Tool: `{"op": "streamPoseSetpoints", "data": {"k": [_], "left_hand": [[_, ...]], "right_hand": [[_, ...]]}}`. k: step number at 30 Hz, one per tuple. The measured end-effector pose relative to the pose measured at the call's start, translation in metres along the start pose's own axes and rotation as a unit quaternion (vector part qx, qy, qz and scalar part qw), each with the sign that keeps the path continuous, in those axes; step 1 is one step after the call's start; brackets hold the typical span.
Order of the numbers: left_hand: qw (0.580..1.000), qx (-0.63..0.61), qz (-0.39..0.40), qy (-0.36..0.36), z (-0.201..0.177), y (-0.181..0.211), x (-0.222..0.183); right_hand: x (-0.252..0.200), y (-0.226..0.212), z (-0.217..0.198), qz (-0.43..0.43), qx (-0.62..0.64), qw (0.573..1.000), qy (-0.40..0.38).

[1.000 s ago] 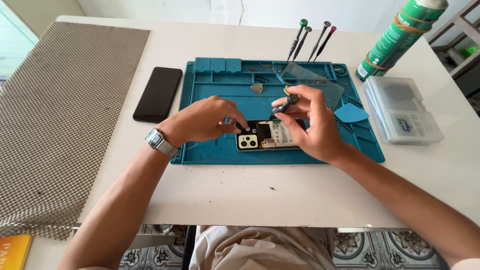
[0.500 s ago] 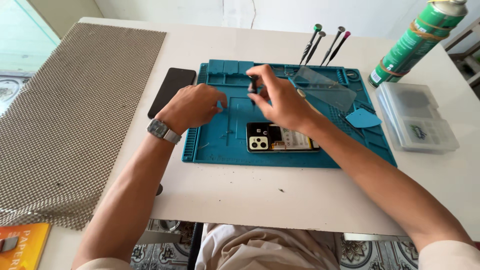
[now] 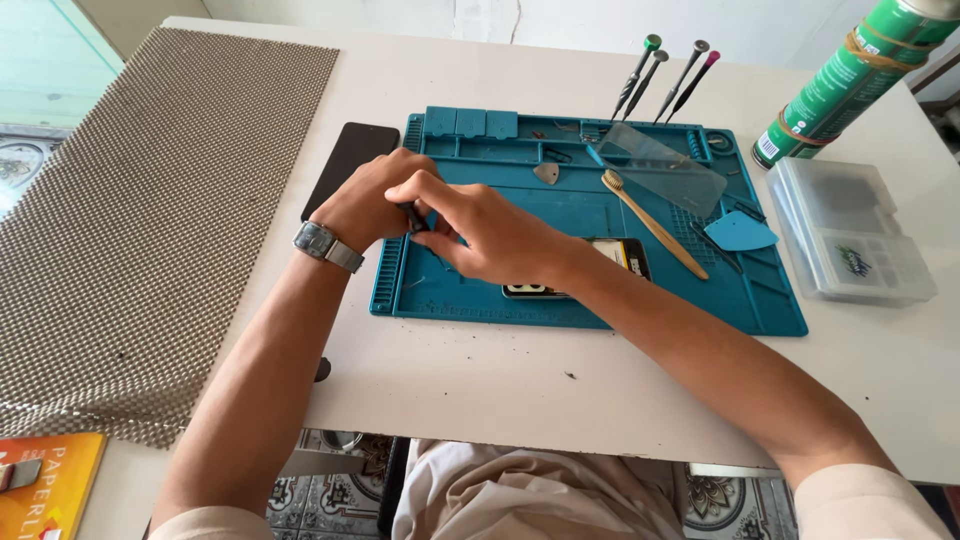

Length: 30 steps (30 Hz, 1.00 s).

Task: The person disassembles a smartphone by removing screws from the back cover, then uses a toothbrush to clean the internal components. They continue to remove additional screws and manipulate internal parts with a screwdriver and brush.

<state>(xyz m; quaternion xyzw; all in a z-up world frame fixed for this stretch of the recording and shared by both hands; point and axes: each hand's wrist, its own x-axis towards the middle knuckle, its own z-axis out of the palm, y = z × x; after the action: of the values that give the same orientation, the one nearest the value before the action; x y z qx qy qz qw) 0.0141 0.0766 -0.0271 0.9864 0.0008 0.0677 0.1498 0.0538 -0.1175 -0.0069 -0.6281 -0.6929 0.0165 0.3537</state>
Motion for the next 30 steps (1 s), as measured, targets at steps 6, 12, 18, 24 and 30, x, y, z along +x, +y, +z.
{"op": "streamPoseSetpoints", "data": {"k": [6, 12, 18, 24, 30], "left_hand": [[1.000, 0.003, 0.013, -0.005, -0.003, 0.007, -0.002], [0.996, 0.060, 0.041, -0.061, -0.013, 0.034, -0.005], [0.923, -0.226, 0.309, -0.036, -0.006, 0.076, -0.010], [0.945, -0.177, 0.264, 0.076, 0.006, 0.123, -0.026], [0.936, -0.218, 0.250, 0.115, 0.024, 0.129, -0.028]], "right_hand": [[-0.004, -0.003, -0.003, 0.006, 0.038, 0.999, 0.009], [-0.032, -0.011, -0.036, 0.003, 0.074, 0.996, 0.056], [-0.113, -0.021, -0.069, 0.085, 0.138, 0.949, 0.270], [-0.148, -0.019, -0.064, 0.089, 0.103, 0.922, 0.361], [-0.155, -0.020, -0.055, 0.093, 0.120, 0.924, 0.351]]}}
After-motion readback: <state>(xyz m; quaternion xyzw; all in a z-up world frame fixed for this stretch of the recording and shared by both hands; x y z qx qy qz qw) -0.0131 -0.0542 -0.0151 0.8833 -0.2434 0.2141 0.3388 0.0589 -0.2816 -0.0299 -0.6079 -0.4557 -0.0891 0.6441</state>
